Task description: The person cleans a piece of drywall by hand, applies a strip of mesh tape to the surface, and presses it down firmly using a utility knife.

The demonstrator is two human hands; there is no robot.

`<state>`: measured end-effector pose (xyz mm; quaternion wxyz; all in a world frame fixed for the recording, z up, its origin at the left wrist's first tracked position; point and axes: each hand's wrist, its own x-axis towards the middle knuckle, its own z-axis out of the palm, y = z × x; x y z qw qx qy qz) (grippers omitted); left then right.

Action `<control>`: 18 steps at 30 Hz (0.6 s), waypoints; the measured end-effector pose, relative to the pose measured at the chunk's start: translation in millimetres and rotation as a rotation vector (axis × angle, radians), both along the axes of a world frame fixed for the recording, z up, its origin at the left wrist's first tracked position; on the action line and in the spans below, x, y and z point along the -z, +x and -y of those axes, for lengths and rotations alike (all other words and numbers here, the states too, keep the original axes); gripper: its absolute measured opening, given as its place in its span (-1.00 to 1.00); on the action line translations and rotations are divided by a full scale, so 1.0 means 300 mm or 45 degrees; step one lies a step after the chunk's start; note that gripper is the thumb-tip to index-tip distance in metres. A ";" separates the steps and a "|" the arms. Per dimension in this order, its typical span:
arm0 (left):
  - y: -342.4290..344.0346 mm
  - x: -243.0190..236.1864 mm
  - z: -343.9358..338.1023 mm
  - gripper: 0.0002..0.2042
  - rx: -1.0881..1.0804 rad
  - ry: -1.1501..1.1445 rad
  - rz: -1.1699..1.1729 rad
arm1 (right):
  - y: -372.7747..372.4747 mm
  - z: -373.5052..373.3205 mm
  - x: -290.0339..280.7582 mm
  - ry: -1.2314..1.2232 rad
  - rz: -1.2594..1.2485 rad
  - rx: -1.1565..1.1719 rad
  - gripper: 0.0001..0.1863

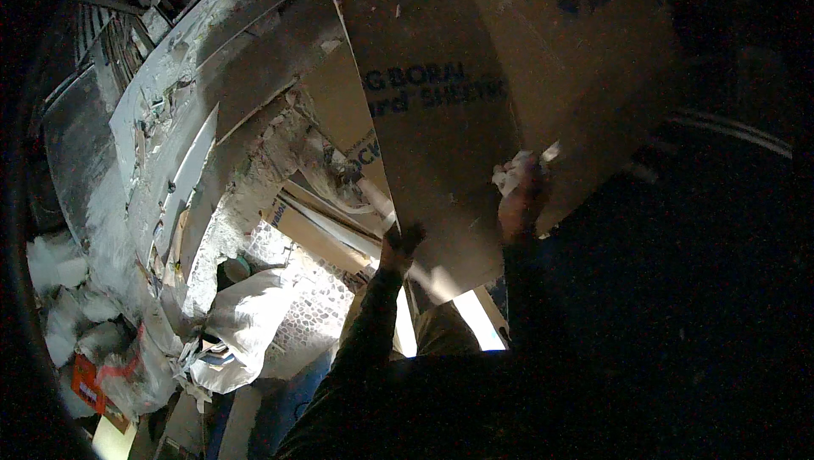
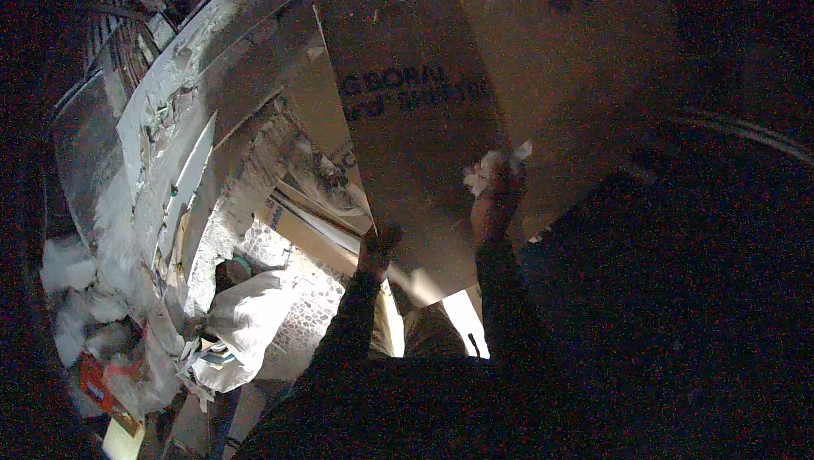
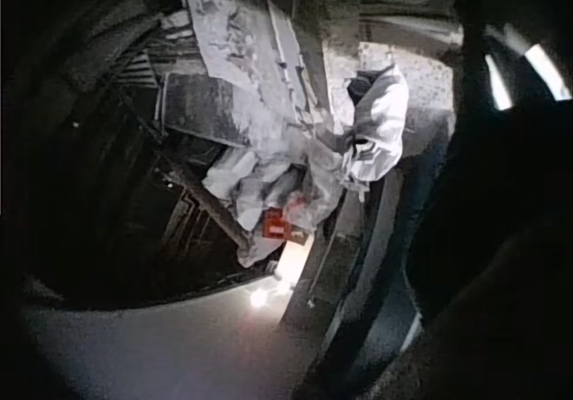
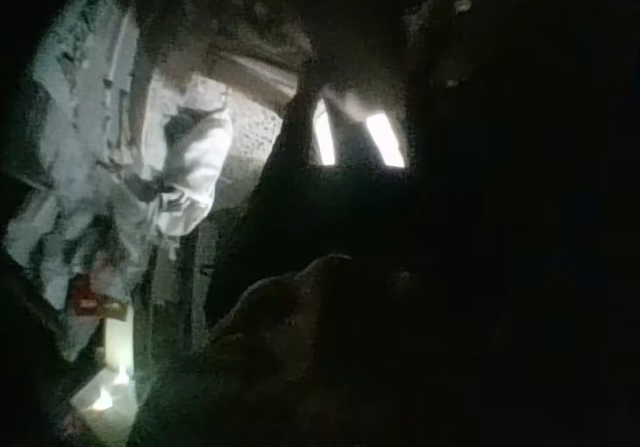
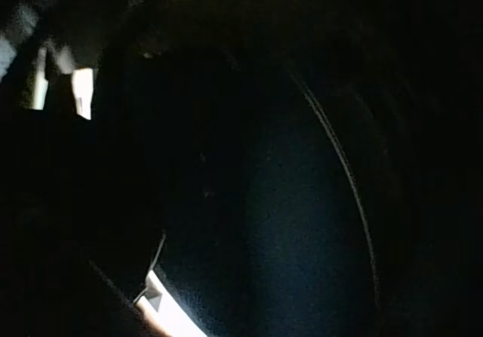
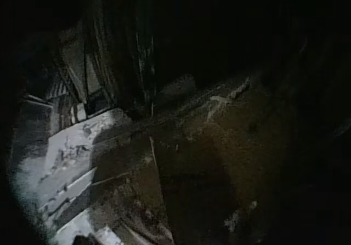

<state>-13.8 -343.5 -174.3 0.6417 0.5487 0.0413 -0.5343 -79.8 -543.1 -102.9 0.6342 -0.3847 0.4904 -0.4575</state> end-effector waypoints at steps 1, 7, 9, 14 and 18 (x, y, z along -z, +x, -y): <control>-0.004 -0.014 0.005 -0.72 -0.112 0.016 -0.095 | 0.031 0.012 -0.050 0.020 0.161 -0.093 -0.81; -0.026 -0.033 0.026 -0.74 0.097 0.083 0.113 | 0.246 -0.012 -0.004 0.099 1.033 -0.596 -0.78; -0.081 0.050 -0.030 -0.73 0.259 0.236 0.513 | 0.287 -0.121 0.248 0.148 0.191 -0.485 -0.80; -0.024 0.116 -0.061 -0.71 0.425 0.673 0.486 | 0.224 -0.184 0.362 0.604 0.369 -0.588 -0.82; -0.041 0.117 -0.047 -0.69 0.266 0.513 0.490 | 0.079 -0.083 0.379 0.636 0.300 -0.468 -0.84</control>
